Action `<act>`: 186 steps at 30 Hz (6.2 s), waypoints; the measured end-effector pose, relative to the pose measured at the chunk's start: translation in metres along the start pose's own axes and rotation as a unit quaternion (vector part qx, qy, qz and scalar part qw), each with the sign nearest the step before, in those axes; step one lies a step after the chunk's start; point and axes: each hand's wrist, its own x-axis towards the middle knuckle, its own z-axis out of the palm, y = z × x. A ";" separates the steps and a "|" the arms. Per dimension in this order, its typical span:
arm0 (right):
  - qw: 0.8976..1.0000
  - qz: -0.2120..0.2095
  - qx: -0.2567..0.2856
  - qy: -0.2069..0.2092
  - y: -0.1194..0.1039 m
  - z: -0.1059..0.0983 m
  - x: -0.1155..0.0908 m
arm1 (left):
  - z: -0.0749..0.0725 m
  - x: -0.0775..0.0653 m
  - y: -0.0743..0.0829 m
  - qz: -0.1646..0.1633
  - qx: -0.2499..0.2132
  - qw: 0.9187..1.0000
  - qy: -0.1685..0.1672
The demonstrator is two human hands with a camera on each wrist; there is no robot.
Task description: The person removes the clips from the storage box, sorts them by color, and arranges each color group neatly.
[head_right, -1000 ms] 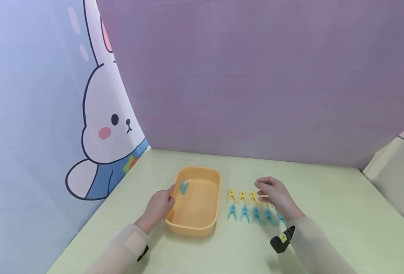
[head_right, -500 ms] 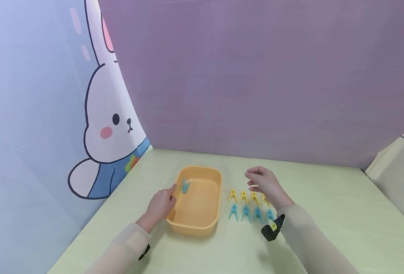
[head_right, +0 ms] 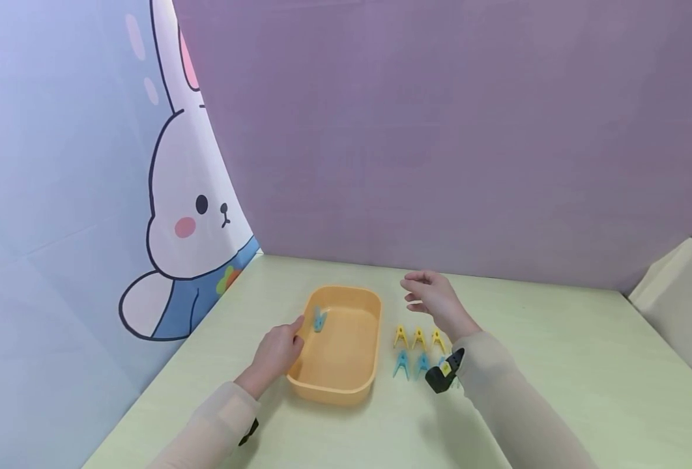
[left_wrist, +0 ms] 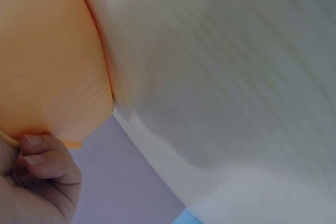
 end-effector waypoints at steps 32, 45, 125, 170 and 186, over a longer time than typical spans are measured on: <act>0.999 0.000 0.037 -0.024 -0.007 0.074 0.041 | 0.001 0.000 0.000 0.004 -0.005 1.000 0.000; 0.999 0.007 0.041 -0.028 0.007 0.105 0.052 | 0.002 -0.002 -0.001 0.006 0.000 1.000 0.003; 0.998 0.040 0.003 -0.044 0.043 0.143 0.070 | 0.001 -0.004 0.010 -0.003 0.025 1.000 0.004; 0.992 0.062 -0.072 -0.081 0.053 0.156 0.063 | 0.002 -0.010 0.007 0.016 0.014 0.999 0.033; 0.991 0.094 -0.053 -0.083 0.055 0.170 0.067 | 0.003 -0.008 0.006 0.020 0.033 0.999 0.038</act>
